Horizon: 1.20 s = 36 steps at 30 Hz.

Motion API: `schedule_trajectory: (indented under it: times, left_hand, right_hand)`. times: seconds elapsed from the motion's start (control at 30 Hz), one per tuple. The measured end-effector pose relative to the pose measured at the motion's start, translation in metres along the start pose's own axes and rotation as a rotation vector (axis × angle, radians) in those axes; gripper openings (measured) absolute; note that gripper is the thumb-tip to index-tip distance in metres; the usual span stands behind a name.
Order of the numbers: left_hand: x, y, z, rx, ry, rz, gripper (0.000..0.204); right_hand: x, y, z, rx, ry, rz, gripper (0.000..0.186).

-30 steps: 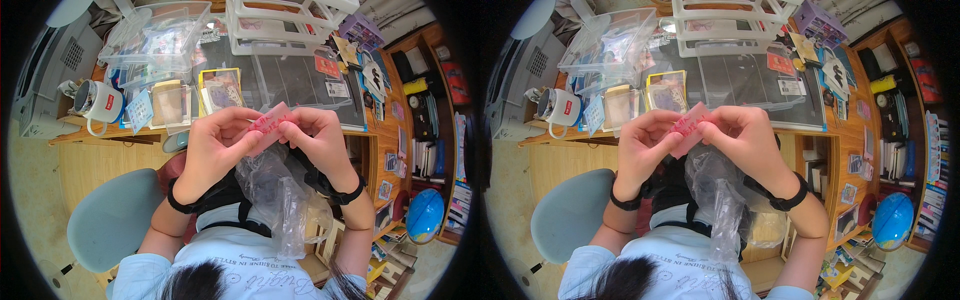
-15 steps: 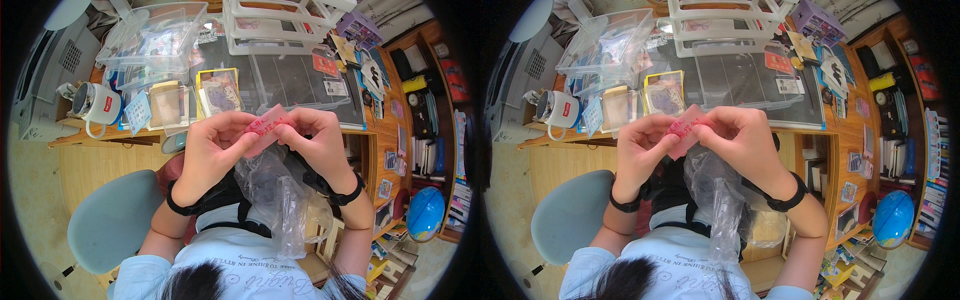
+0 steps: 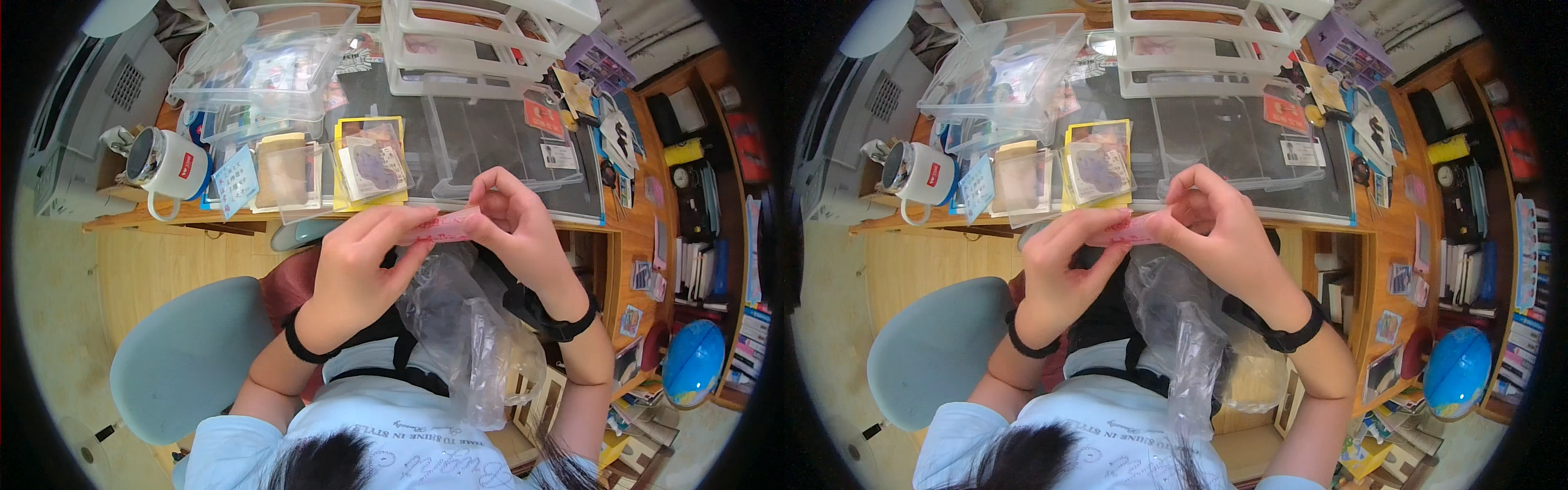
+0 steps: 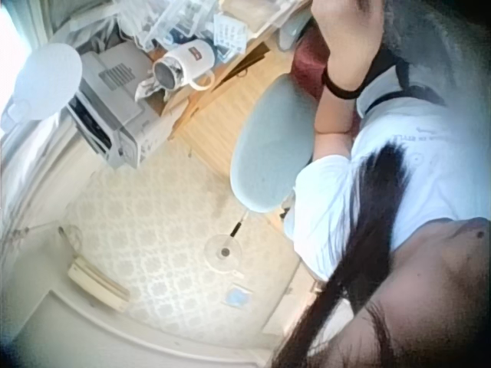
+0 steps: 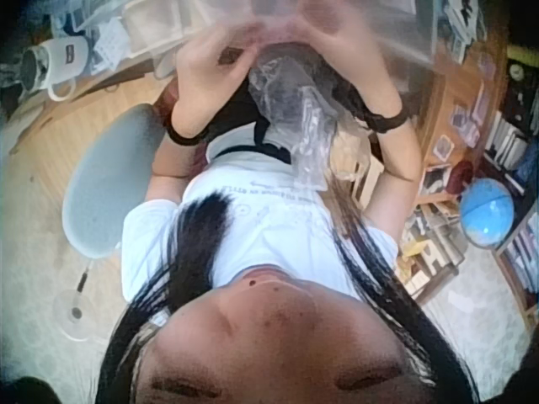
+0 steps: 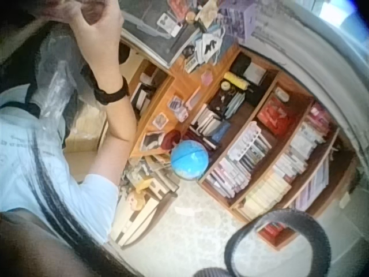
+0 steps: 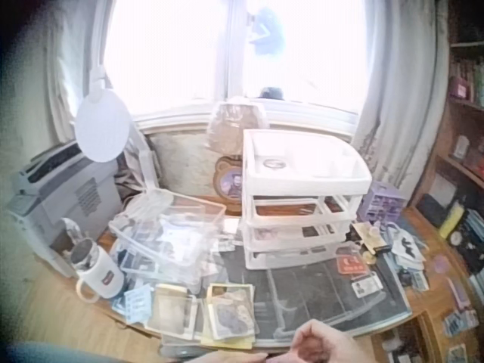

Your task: The person organizes small craft items at a desk by placing heart-shaped beads into a plastic compartment box and sliding various cards and stickers into small plastic bags.

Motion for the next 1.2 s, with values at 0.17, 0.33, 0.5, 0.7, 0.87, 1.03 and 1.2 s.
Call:
schedule_trajectory:
  times: [0.17,0.33,0.5,0.7,0.87,1.03,1.2]
  left_hand:
    - [-0.018,0.002,0.001,0.025,-0.106,0.122,0.041]
    - [-0.038,0.030,-0.002,0.069,-0.137,0.440,0.042]
    - [0.010,0.060,-0.007,-0.084,0.163,0.758,0.043]
    - [0.014,0.068,-0.013,-0.103,0.227,0.806,0.046]
    - [-0.006,0.054,-0.013,-0.048,0.179,0.648,0.046]
    - [-0.003,0.047,-0.009,-0.073,0.175,0.478,0.051]
    - [0.022,0.063,-0.012,-0.065,0.173,0.720,0.055]
  right_hand:
    - [0.008,0.007,0.018,-0.085,-0.046,0.012,0.022]
    - [0.009,0.018,0.060,-0.155,-0.090,-0.275,0.017]
    - [0.031,-0.012,0.095,-0.193,-0.159,-0.125,0.021]
    - [0.064,-0.036,0.099,-0.284,-0.080,-0.606,0.022]
    - [0.067,-0.044,0.106,-0.319,-0.053,-0.736,0.024]
    - [0.071,-0.045,0.104,-0.307,-0.012,-0.774,0.029]
    - [0.075,-0.012,0.098,-0.463,-0.062,-1.038,0.031]
Point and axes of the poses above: each hand's wrist, its own z-axis towards the middle knuckle, its own x-axis out of the palm, y = z × x, the point moved 7 cm from there along z, towards the middle knuckle, and after that the axes turned 6 degrees about -x, right-handed, at the moved point
